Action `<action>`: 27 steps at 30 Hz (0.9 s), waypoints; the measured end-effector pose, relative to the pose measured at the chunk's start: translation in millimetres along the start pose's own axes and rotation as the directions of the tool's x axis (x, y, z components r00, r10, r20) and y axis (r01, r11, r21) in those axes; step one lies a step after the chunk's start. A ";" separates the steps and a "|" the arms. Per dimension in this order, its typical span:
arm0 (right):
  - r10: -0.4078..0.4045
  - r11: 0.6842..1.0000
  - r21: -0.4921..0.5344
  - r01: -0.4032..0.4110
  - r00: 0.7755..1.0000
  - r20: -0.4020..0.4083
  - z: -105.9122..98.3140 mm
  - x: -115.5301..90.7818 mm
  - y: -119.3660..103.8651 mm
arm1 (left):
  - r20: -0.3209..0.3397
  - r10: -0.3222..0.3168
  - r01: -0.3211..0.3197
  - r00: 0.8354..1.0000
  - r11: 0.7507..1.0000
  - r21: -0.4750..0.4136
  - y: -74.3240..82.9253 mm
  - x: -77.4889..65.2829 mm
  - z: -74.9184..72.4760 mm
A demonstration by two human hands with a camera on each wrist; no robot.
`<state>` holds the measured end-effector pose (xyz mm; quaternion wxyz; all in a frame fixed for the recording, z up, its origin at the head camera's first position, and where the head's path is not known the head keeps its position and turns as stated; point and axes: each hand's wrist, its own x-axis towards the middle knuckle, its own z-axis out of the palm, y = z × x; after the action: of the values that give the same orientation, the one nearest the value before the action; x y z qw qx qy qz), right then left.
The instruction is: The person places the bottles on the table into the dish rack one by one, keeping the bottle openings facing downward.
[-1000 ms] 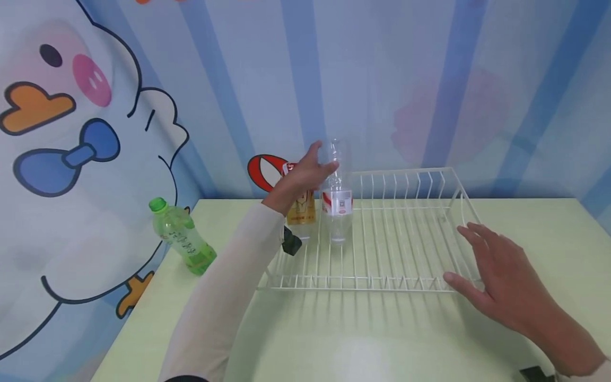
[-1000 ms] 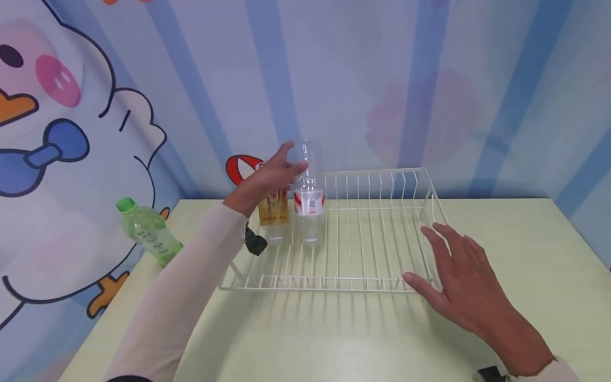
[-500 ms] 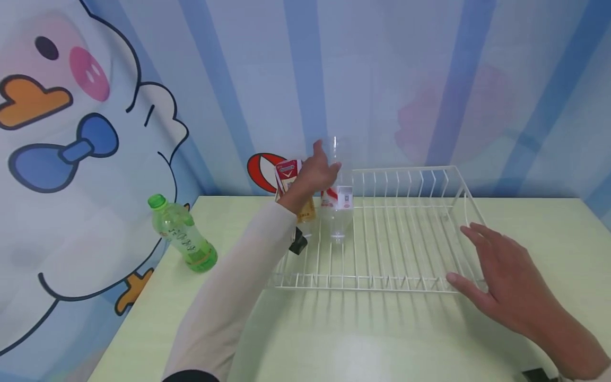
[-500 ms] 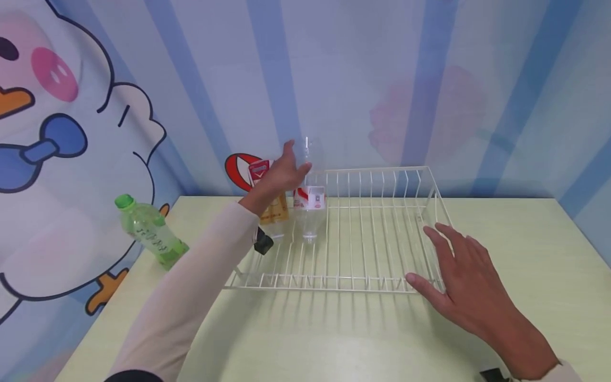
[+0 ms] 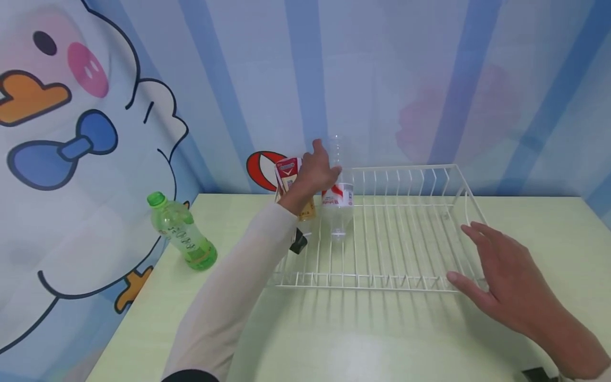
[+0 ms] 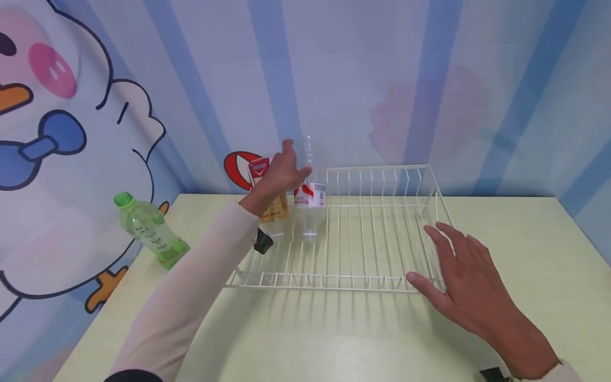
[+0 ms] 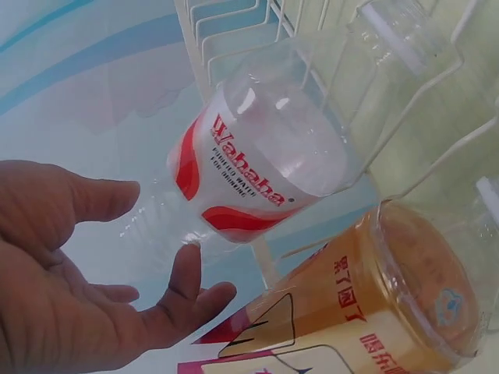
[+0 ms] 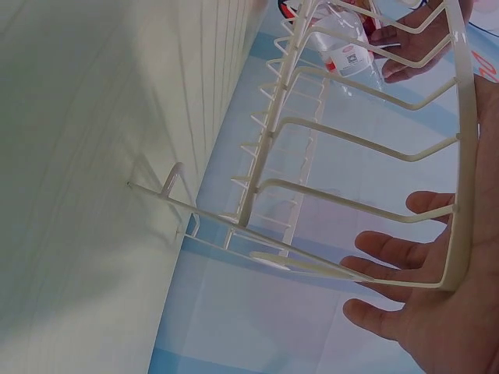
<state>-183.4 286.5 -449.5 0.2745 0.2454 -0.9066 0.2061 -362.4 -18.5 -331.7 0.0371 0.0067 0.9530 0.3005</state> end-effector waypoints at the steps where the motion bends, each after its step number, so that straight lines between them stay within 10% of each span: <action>1: 0.002 1.000 0.000 -0.002 1.000 0.001 0.2 -0.1 0.1 | -0.007 0.005 -0.005 1.000 1.000 -0.004 0.1 -2.2 -1.4; 15: -0.043 0.999 0.017 0.043 0.999 0.006 1.8 7.8 7.3 | -0.177 0.195 -0.200 0.965 0.980 -0.011 -29.9 -82.7 -50.8; 23: -0.041 0.999 0.024 0.041 0.999 0.011 2.5 9.7 13.4 | -0.321 0.224 -0.218 0.920 0.974 0.056 -58.2 -123.9 -67.6; 27: -0.018 1.000 0.021 0.018 1.000 -0.001 -0.4 4.0 14.5 | -0.455 0.176 -0.175 0.873 0.984 0.045 -71.3 -136.7 -78.3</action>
<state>-194.3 296.9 -450.2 0.2742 0.2561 -0.9021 0.2132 -231.3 -126.5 -299.6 -0.2157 0.0223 0.9306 0.2948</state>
